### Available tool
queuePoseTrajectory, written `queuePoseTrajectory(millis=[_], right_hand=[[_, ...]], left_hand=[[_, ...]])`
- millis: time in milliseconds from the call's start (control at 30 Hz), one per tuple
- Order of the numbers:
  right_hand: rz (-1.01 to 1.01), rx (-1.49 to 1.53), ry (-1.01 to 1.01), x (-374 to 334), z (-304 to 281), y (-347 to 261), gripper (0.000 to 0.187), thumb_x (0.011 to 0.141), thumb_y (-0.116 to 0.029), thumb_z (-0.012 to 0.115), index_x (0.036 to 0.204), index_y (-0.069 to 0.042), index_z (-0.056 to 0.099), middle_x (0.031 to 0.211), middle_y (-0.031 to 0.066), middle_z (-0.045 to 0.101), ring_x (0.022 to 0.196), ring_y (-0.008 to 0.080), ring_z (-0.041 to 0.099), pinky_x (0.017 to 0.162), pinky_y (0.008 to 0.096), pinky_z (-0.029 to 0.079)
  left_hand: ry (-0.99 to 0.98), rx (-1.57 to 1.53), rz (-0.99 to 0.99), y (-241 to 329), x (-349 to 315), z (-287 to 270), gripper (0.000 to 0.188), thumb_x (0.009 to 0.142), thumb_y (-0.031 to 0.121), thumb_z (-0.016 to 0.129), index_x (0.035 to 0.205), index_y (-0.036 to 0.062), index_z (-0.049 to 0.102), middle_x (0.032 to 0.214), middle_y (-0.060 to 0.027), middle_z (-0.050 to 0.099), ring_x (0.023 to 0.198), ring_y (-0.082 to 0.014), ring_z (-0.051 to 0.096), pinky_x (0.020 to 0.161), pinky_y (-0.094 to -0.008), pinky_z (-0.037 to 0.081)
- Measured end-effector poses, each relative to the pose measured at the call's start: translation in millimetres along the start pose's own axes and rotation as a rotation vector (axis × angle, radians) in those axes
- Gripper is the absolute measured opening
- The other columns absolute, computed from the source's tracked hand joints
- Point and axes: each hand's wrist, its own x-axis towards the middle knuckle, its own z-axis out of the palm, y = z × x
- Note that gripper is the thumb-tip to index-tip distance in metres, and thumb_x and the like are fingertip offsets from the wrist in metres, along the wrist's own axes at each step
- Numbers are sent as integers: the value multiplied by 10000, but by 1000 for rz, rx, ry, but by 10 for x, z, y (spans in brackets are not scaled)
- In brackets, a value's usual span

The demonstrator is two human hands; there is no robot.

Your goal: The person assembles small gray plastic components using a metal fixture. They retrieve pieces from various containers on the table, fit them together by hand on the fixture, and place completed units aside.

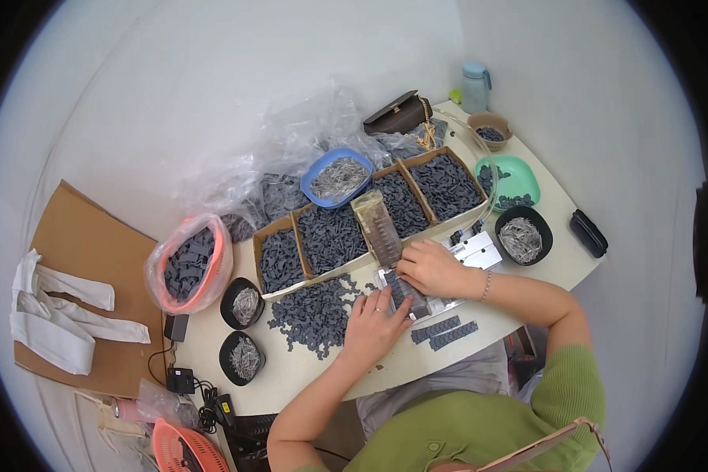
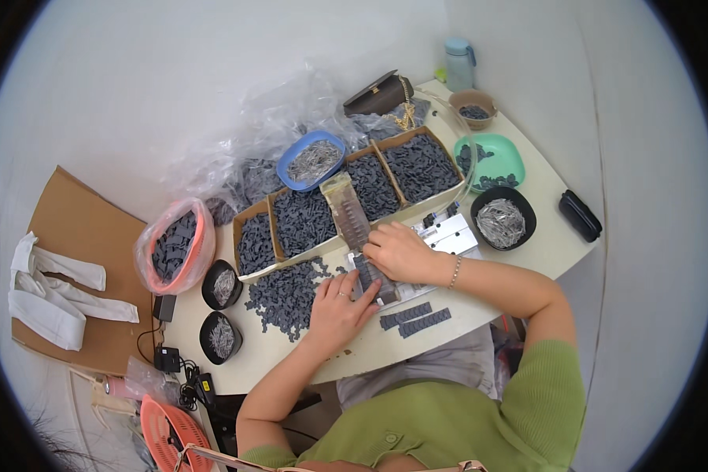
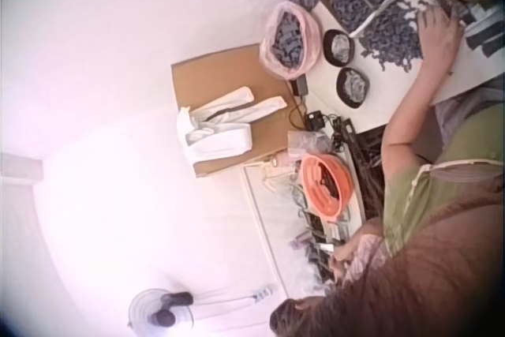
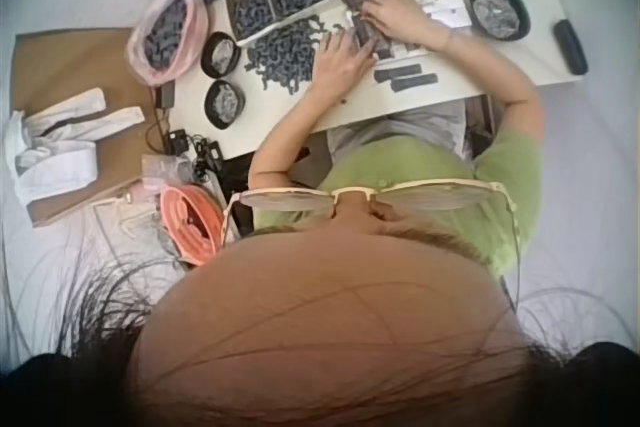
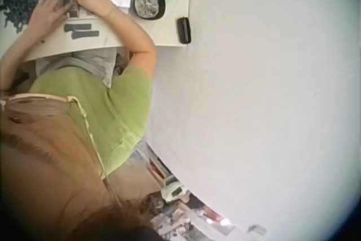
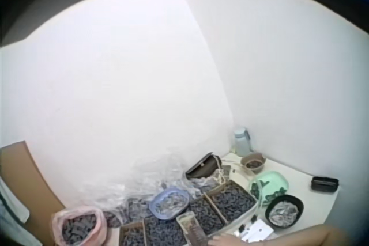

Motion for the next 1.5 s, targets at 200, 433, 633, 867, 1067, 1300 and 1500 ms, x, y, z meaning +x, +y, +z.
queuePoseTrajectory(millis=[200, 433, 633, 867, 1067, 1300, 1500], right_hand=[[12, 29, -15, -53, -34, -17, 178, 754, -172, 700, 901, -85, 650, 890, 47, 579, 898, 237, 553, 760, 361, 411], [20, -78, -12, -206, -218, -96, 310, 734, -196, 717, 1013, -71, 664, 963, 42, 593, 940, 225, 527, 802, 361, 401], [7, -195, -2, -256, -245, -232, 327, 720, -205, 710, 1006, -54, 664, 994, 61, 595, 934, 226, 531, 802, 355, 405], [-4, -138, -24, -250, -244, -274, 339, 732, -161, 668, 1054, -55, 654, 1033, 79, 596, 960, 235, 539, 823, 356, 405], [19, -83, 3, -236, -216, -208, 330, 739, -145, 629, 1056, -56, 656, 1047, 85, 596, 982, 244, 539, 839, 356, 401], [41, -152, -51, -172, -161, -181, 354, 747, -134, 605, 1092, -64, 640, 1029, 74, 580, 969, 234, 533, 829, 358, 402], [-27, -273, -41, -208, -228, -235, 331, 779, -165, 552, 1057, -10, 640, 1022, 102, 587, 954, 236, 533, 804, 343, 408]], left_hand=[[-55, -148, 10, -2, -46, 4, 506, 789, 325, 688, 1224, 86, 590, 1219, -167, 524, 1094, -314, 518, 897, -432, 417], [-63, -191, -46, 253, -144, 52, 580, 789, 330, 691, 1234, -11, 542, 1289, -196, 490, 1176, -349, 485, 982, -470, 382], [-65, -170, -158, 44, -50, 52, 609, 815, 325, 665, 1252, -67, 504, 1314, -212, 478, 1221, -358, 460, 1014, -461, 357], [-20, -216, -213, -67, 44, 121, 622, 786, 273, 698, 1268, -61, 491, 1293, -210, 483, 1218, -361, 448, 1016, -456, 344], [-46, -246, -242, -82, 106, 214, 633, 791, 289, 691, 1286, -48, 484, 1294, -204, 455, 1186, -364, 433, 1013, -470, 317], [-56, -142, -207, -51, 79, 261, 677, 815, 386, 654, 1329, -13, 468, 1339, -214, 418, 1228, -366, 398, 1043, -497, 264], [-67, -119, -198, -43, 57, 229, 655, 819, 417, 647, 1337, 51, 486, 1360, -209, 411, 1264, -350, 382, 1037, -516, 276]])
